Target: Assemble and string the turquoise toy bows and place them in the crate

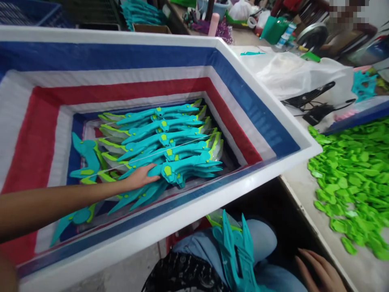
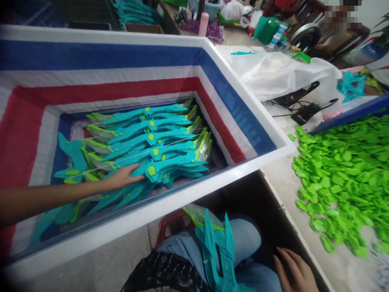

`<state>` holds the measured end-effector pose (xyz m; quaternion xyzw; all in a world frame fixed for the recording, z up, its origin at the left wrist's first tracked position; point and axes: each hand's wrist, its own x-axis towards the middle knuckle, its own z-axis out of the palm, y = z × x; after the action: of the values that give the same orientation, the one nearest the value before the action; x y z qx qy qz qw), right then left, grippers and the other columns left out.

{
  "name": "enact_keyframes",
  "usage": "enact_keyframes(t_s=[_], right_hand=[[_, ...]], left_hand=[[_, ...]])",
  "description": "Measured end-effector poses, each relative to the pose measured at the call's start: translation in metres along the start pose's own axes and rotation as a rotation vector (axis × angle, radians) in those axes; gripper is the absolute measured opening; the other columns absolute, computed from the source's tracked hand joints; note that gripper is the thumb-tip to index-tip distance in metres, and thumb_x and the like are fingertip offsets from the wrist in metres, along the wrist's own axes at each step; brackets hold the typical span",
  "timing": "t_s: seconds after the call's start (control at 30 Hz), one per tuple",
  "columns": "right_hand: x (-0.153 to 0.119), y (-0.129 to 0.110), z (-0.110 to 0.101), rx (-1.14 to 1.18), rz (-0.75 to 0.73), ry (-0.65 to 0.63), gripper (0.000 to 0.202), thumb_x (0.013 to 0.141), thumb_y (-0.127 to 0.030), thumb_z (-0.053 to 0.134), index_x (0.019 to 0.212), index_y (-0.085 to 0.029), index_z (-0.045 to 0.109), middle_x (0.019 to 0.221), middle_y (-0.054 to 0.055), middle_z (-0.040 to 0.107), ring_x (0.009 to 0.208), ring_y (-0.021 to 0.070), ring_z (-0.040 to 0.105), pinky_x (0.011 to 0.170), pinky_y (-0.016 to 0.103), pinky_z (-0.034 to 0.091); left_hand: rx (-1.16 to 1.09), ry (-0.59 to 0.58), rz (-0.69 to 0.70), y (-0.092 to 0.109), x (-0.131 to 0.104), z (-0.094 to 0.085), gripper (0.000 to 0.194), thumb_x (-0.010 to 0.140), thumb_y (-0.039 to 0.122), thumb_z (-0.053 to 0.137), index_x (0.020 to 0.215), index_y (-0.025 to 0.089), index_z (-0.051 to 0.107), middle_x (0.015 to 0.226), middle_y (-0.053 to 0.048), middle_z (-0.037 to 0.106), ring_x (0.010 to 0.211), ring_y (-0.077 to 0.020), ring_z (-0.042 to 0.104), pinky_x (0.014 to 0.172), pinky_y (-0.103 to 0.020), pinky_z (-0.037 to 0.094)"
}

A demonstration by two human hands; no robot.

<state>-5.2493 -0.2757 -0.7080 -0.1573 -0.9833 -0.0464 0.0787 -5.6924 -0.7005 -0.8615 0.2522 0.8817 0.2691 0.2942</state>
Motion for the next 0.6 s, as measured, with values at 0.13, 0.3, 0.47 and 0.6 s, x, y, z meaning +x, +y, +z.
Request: enact_keyframes(t_s=[0.13,0.3,0.47,0.6], right_hand=[[0.008,-0.008,-0.002,-0.048,-0.056,-0.031,0.043,0.088,-0.054,0.041,0.1,-0.018,0.061,0.098,0.01,0.065,0.082,0.0242,0.067,0.074,0.038,0.056],[0.002,-0.012,0.003,-0.057,-0.106,-0.074,0.042,0.089,-0.052,0.042,0.1,-0.017,0.062,0.098,0.011,0.065,0.081,0.0237,0.068,0.073,0.037,0.057],[-0.008,-0.007,0.009,-0.036,-0.108,-0.109,0.046,0.089,-0.055,0.039,0.099,-0.017,0.063,0.097,0.011,0.066,0.081,0.0243,0.068,0.072,0.038,0.057],[-0.011,-0.007,0.011,-0.029,-0.093,-0.1,0.052,0.087,-0.061,0.037,0.097,-0.017,0.064,0.095,0.01,0.066,0.079,0.0233,0.068,0.07,0.036,0.057]], left_hand=[[0.004,-0.028,0.054,0.003,0.0,0.002,0.065,0.078,0.059,0.047,0.127,0.016,0.051,0.12,-0.008,0.062,0.109,-0.0286,0.057,0.092,-0.037,0.044],[0.21,0.002,0.109,0.014,0.002,0.003,0.067,0.076,0.052,0.055,0.132,0.017,0.045,0.116,-0.011,0.057,0.109,-0.0281,0.052,0.093,-0.038,0.041],[0.293,0.018,0.186,0.031,0.001,0.003,0.045,0.077,0.028,0.054,0.118,0.011,0.051,0.111,-0.012,0.053,0.107,-0.0251,0.048,0.094,-0.035,0.04],[0.332,0.029,0.199,0.04,-0.013,0.013,0.042,0.075,0.022,0.053,0.115,0.009,0.051,0.121,-0.015,0.049,0.111,-0.0268,0.045,0.095,-0.039,0.04]])
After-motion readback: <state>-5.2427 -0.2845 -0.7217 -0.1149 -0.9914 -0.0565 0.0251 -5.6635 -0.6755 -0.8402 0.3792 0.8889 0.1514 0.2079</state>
